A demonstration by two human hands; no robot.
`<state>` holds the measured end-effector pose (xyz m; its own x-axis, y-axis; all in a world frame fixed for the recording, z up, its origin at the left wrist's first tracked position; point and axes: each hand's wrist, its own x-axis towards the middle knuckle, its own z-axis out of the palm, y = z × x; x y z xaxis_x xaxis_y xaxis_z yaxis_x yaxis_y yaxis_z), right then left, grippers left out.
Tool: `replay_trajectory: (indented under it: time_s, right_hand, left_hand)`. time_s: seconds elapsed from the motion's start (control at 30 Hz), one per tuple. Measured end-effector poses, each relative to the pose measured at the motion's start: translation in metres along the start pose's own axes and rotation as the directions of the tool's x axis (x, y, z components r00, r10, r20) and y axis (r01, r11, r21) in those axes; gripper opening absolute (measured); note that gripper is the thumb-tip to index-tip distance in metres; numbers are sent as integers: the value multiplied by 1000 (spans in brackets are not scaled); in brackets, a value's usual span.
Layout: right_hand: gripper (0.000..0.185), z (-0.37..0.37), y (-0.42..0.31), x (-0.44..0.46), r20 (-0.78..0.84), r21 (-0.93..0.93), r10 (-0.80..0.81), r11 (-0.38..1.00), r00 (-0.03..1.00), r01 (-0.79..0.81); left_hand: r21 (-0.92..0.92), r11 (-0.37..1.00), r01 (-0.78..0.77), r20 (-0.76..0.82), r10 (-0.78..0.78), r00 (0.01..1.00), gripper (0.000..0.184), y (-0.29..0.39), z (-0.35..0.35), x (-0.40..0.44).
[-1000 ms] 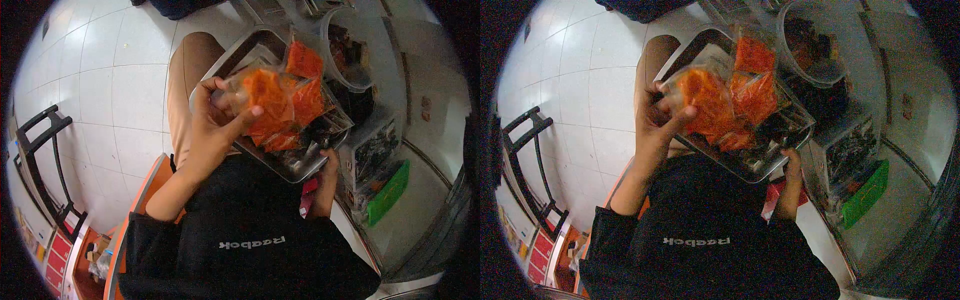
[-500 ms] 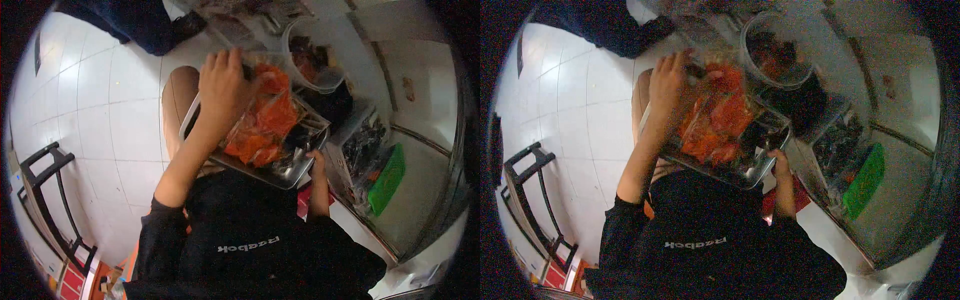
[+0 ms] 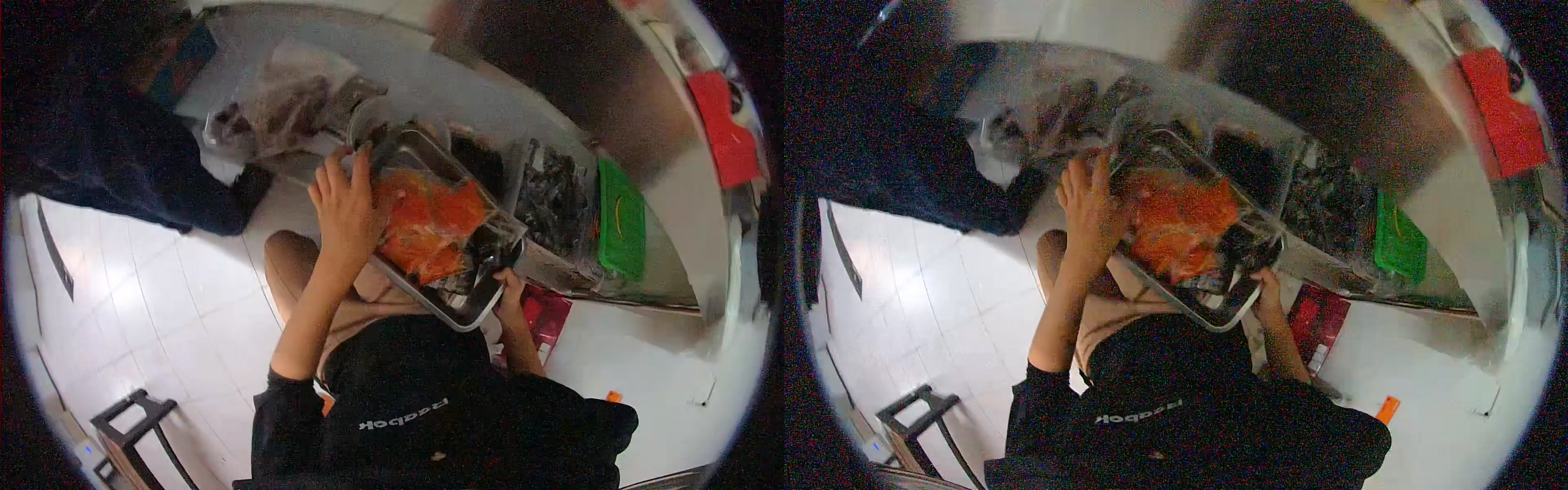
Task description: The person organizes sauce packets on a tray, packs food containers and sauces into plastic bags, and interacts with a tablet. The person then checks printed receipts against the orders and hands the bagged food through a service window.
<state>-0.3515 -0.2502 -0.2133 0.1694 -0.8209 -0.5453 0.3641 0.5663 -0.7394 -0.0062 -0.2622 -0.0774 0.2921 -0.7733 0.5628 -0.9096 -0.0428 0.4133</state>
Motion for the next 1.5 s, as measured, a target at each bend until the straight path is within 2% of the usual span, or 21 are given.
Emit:
replay_trajectory:
  time_s: [0.2, 0.3, 0.5, 0.63, 0.67, 0.77, 0.83, 0.9, 0.97, 1.03, 1.07, 1.1, 1.13, 1.17, 1.23, 1.3, 1.33, 1.37, 1.43, 1.47, 1.5]
  right_hand:
    - [24, 16, 13, -2, 69, 434, -200, 888, 977, 151]
    - [13, 31, 8, 6, -121, 360, -175, 909, 977, 208]
    - [36, 53, 10, 56, -190, 447, -215, 850, 958, 279]
    - [33, 35, 42, 106, -154, 521, -149, 828, 977, 208]
    - [31, 34, 47, 111, -156, 535, -117, 825, 981, 184]
    - [24, 35, 60, 128, -227, 604, 87, 794, 970, 70]
    - [35, -1, 95, 166, -63, 638, -40, 767, 997, 71]
    - [46, 3, 89, 170, -228, 600, 105, 798, 968, 55]
    - [52, 18, 75, 141, -67, 536, 62, 844, 996, -17]
    - [51, 67, 34, 95, -20, 359, 118, 928, 993, -103]
    - [48, 95, 28, 65, -77, 207, 183, 964, 980, -164]
    - [62, 100, 36, 66, 67, -137, 102, 986, 993, -92]
    - [71, 96, 57, 78, 203, -625, 71, 777, 977, 73]
    - [81, 117, 41, 54, 446, -827, -95, 338, 890, 450]
    - [88, 168, 19, 26, 685, -728, -25, -72, 728, 682]
    - [74, 162, 44, 29, 777, -526, 52, -494, 628, 692]
    - [72, 164, 44, 25, 777, -512, 72, -506, 625, 695]
    - [71, 167, 40, 19, 776, -523, 88, -463, 624, 716]
    - [68, 177, 23, 3, 761, -583, 98, -328, 641, 743]
    - [66, 183, 11, -5, 754, -614, 97, -249, 650, 749]
    - [65, 191, -2, -14, 748, -637, 94, -175, 657, 750]
  left_hand:
    - [17, 998, 57, 40, -58, 998, 55, -5, -13, 2]
    - [59, 988, 144, 88, -149, 985, 52, -27, -16, -20]
    - [19, 951, 309, 205, -307, 930, 46, -69, -33, -69]
    - [53, 928, 368, 212, -370, 904, 43, -95, -42, -101]
    - [96, 939, 329, 181, -342, 922, 39, -104, -42, -109]
    - [-4, 910, 414, 138, -410, 902, 37, -107, -53, -109]
    - [-109, 920, 377, 70, -371, 926, 36, -105, -63, -103]
    - [-212, 797, 566, 100, -559, 823, 33, -93, -75, -94]
    - [-331, 728, 600, 74, -614, 786, 29, -102, -84, -97]
    - [-480, 649, 591, 55, -650, 758, 28, -128, -80, -106]
    - [-513, 528, 677, 135, -729, 671, 27, -121, -94, -95]
    - [-529, 511, 678, 123, -744, 656, 27, -126, -95, -89]
    - [-503, 549, 667, 140, -710, 690, 27, -126, -100, -76]
    - [-475, 584, 658, 160, -678, 718, 27, -122, -106, -57]
    - [-561, 614, 556, 301, -474, 827, 26, -109, -124, -7]
    - [-504, 781, 369, 445, -131, 886, 28, -77, -157, 52]
    - [-438, 826, 356, 606, -21, 795, 30, -59, -176, 79]
    - [-382, 885, 264, 726, 111, 679, 34, -34, -199, 107]
    - [-527, 845, 84, 721, 393, 570, 36, -12, -216, 130]
    - [-531, 812, 243, 809, 399, 432, 38, 7, -223, 145]
    - [-503, 830, 242, 851, 426, 308, 40, 17, -225, 156]
